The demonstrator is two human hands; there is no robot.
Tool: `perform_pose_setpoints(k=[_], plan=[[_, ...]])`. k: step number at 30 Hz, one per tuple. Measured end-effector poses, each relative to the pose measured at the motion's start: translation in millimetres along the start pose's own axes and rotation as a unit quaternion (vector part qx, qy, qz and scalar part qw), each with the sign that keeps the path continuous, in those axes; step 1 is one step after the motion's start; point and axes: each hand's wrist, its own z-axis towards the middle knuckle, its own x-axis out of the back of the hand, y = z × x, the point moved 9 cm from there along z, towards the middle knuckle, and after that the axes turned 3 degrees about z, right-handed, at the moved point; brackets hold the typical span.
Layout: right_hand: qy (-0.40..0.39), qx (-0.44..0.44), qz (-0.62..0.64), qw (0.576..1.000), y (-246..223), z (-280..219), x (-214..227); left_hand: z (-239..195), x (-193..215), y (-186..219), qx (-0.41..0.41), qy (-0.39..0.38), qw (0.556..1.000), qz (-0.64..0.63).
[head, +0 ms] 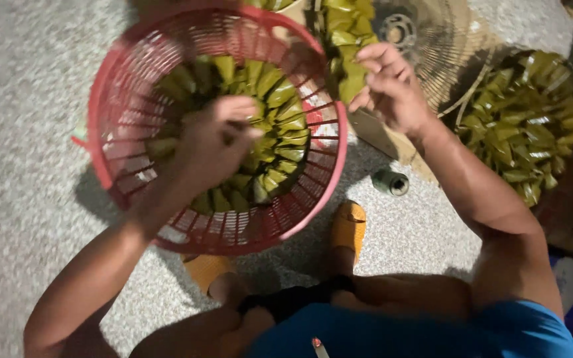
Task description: Wrapping dough rings in leaves and arranging them in a red plastic basket.
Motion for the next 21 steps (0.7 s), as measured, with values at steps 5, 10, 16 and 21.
perform_pose_setpoints(k=[5,10,16,21], plan=[[-0.169,-0.041,0.077,0.982,31.6,17.6,-89.0,-6.3,-5.8,6.5,-0.145,0.052,0.985,-0.078],[-0.152,-0.021,-0.172,0.973,41.6,47.0,-153.3,-19.9,30.4,-23.3,-0.109,0.139,0.982,-0.072],[-0.206,0.241,-0.434,0.843,50.7,69.7,-223.2,-37.8,56.8,-70.9,0.068,0.105,0.945,-0.302],[-0.210,0.252,-0.451,0.830,91.9,92.8,-241.3,-51.8,68.0,-109.9,0.143,0.124,0.936,-0.297]])
